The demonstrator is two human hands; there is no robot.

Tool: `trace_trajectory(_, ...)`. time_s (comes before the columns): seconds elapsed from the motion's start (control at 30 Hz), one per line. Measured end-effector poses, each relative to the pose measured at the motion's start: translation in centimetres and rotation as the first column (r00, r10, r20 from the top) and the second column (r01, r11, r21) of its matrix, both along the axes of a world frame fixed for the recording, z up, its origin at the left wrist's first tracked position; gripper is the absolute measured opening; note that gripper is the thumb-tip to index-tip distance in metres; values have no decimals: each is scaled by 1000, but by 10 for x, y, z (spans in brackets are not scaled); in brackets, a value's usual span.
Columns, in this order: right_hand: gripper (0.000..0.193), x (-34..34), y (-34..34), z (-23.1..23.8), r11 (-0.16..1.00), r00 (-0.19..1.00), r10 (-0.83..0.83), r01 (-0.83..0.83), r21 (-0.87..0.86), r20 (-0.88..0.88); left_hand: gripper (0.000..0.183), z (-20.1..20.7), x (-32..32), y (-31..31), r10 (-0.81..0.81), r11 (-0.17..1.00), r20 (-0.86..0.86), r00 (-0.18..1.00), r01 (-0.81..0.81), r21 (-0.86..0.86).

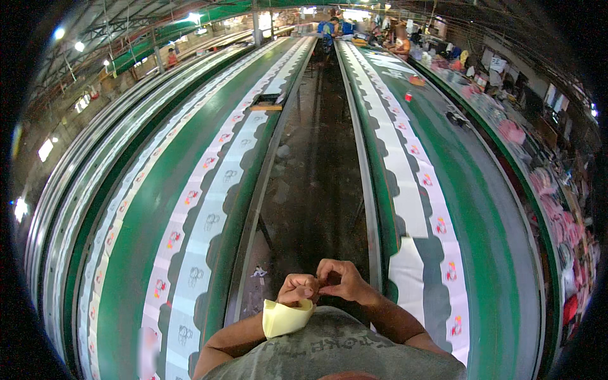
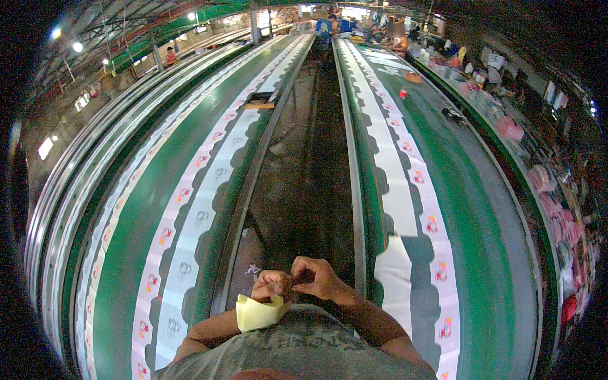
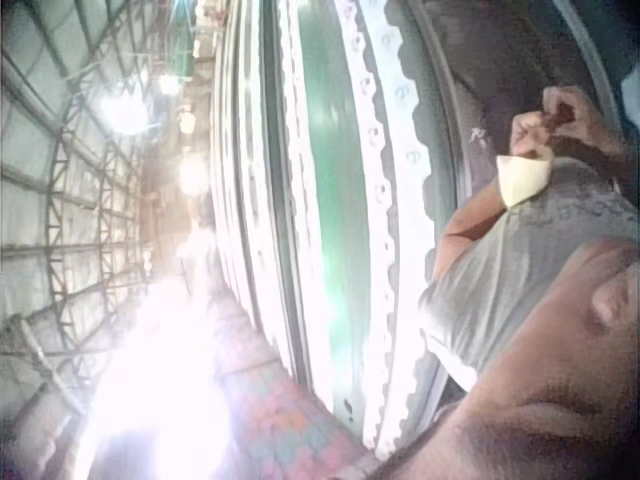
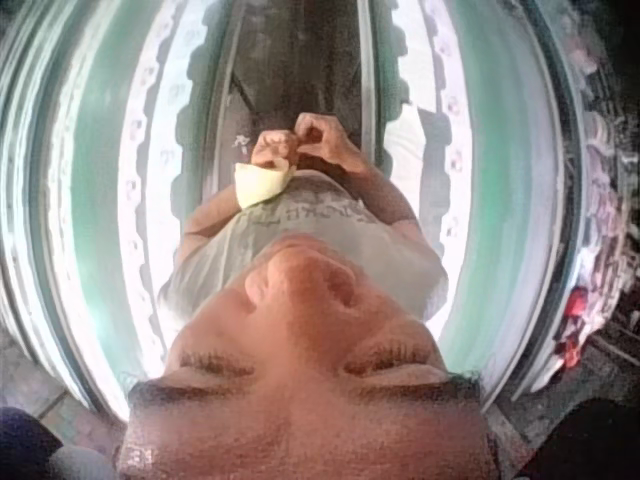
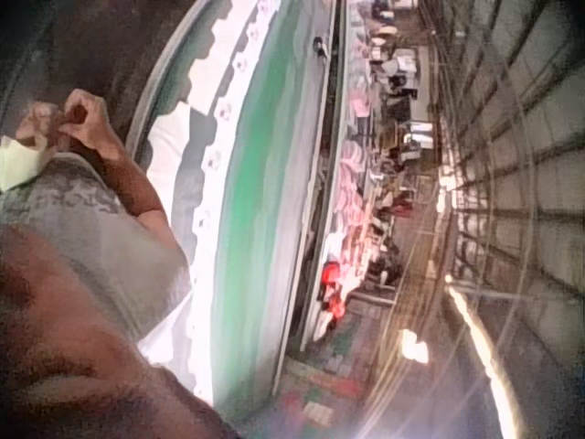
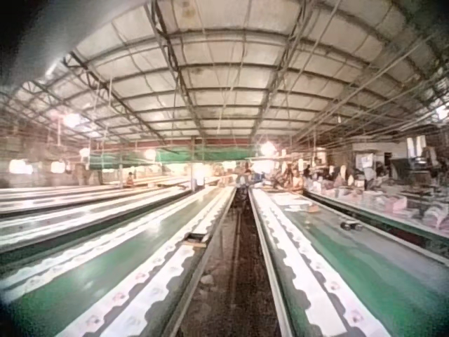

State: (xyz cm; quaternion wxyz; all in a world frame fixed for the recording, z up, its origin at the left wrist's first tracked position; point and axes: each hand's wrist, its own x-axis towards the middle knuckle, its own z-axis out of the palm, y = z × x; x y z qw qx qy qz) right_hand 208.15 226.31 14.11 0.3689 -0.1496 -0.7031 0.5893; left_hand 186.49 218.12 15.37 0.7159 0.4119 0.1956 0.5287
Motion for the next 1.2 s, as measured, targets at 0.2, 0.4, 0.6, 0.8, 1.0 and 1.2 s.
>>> trace_trajectory(0.2, 30, 13, 136, -13, 955, 990, 102, -125, -269, -95, 26, -5, 23, 144, 2, 999, -1, 1000, -2, 36)
trace_trajectory(0.4, 31, 27, 286, -20, 995, 997, -53, 58, 81, -64, 27, -19, 22, 303, -124, 991, -16, 992, 123, -45)
trace_trajectory(0.6, 34, 19, 452, -13, 976, 985, -166, 170, -139, 39, 25, -21, 15, 498, -227, 974, 111, 967, 227, 20)
trace_trajectory(0.8, 34, -5, 590, 5, 971, 991, -114, 96, -218, -73, 34, 3, -3, 643, -252, 966, 18, 968, 250, 70)
trace_trajectory(1.0, 28, -56, 735, 20, 988, 997, -68, 74, -135, 48, 32, -25, -51, 768, -140, 990, 114, 984, 137, 34)
trace_trajectory(1.2, 57, -100, 898, -22, 889, 996, 72, -39, -456, 56, 35, -35, -60, 913, 507, 853, 183, 842, -521, 36)
